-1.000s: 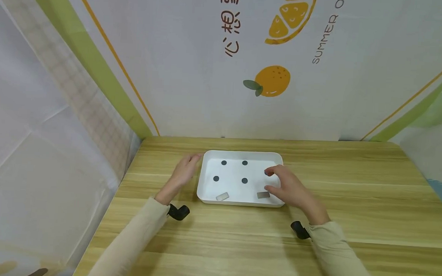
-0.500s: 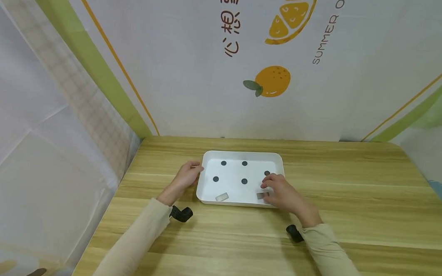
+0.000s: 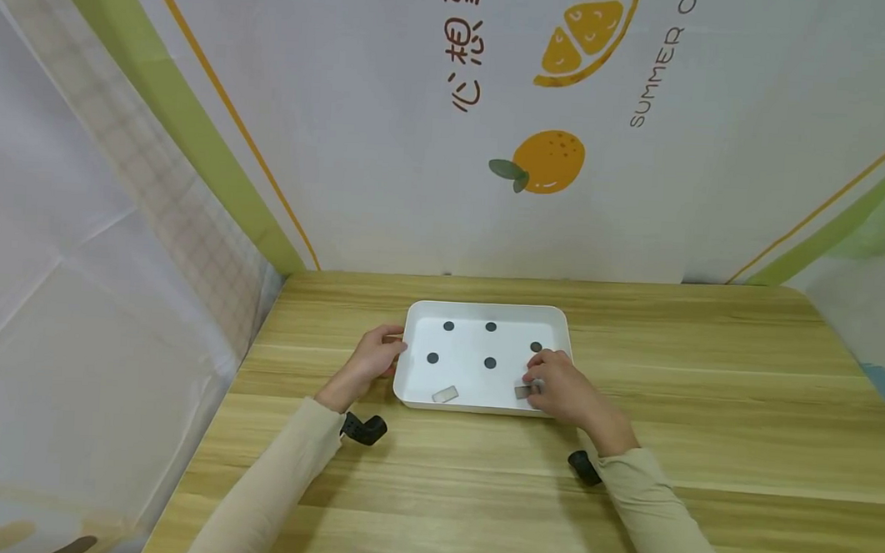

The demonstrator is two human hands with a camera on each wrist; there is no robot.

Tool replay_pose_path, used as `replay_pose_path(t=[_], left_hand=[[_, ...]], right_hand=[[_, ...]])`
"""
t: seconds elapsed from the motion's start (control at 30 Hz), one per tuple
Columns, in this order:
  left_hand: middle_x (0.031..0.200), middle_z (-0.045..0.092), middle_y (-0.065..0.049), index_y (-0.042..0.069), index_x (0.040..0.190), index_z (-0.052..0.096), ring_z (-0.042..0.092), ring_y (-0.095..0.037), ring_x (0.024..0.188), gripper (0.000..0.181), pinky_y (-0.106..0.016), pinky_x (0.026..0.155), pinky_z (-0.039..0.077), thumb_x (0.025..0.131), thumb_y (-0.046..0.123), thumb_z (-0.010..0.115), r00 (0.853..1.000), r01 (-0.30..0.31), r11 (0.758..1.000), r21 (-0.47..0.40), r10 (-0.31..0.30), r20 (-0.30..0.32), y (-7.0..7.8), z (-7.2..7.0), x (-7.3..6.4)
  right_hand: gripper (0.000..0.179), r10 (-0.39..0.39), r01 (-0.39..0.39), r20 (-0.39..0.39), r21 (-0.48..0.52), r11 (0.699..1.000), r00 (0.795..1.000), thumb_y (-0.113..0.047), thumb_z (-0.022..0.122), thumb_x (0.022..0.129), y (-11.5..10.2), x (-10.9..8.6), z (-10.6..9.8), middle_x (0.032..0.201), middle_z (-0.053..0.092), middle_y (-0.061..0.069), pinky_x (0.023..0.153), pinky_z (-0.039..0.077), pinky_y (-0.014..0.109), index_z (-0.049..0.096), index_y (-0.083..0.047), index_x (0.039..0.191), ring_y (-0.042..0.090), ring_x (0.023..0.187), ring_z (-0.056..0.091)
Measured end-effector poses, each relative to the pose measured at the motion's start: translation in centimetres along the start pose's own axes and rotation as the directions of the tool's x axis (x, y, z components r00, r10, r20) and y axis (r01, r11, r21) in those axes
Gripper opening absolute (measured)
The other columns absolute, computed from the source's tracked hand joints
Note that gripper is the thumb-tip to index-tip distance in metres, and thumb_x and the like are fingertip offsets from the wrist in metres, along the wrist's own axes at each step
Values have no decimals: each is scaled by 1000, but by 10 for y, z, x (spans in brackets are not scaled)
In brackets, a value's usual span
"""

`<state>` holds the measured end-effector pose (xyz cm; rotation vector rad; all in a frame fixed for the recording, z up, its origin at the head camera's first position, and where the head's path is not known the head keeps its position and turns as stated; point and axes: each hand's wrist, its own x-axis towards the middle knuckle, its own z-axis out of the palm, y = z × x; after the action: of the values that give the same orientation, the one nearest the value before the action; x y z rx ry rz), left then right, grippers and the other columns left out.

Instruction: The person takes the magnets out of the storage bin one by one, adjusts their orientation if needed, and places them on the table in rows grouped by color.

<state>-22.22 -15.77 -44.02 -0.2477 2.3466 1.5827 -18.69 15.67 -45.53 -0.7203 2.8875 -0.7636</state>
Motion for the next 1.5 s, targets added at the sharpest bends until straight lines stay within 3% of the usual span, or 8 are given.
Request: replay_pose_path(t=[0.43,0.93,1.3,1.5], left_hand=[[133,52,-25,1,143,41,62,-24,93,47,-26,64,51,98,7,50,1000,5,999,-52,-3,28,-3,0,2],[137,52,-21,1,144,39,63,-18,93,49,-30,75,55,97,6,52,988,108,973,-205,-81,134,-12,-6,10],[139,49,-19,0,143,41,60,-21,102,51,-32,78,55,95,7,56,984,116,964,-239,-78,161,-14,-10,9],[138,49,-18,0,143,41,60,-21,101,51,-32,77,55,95,8,56,984,102,967,-233,-63,170,-14,-11,10]], right_hand=[[13,13,-13,11,-39,999,1000,-2,70,79,-3,2,0,105,62,13,88,45,42,77,-4,91,31,99,51],[10,42,-42,9,-25,999,999,-1,70,79,-6,3,2,102,63,13,90,46,44,78,-2,85,30,97,53],[9,47,-47,16,-19,999,999,3,70,75,-6,8,2,94,61,7,85,46,41,74,-6,74,26,91,52],[6,63,-62,40,-30,998,997,2,71,74,-6,9,1,96,60,8,84,46,41,71,-4,75,26,92,51]])
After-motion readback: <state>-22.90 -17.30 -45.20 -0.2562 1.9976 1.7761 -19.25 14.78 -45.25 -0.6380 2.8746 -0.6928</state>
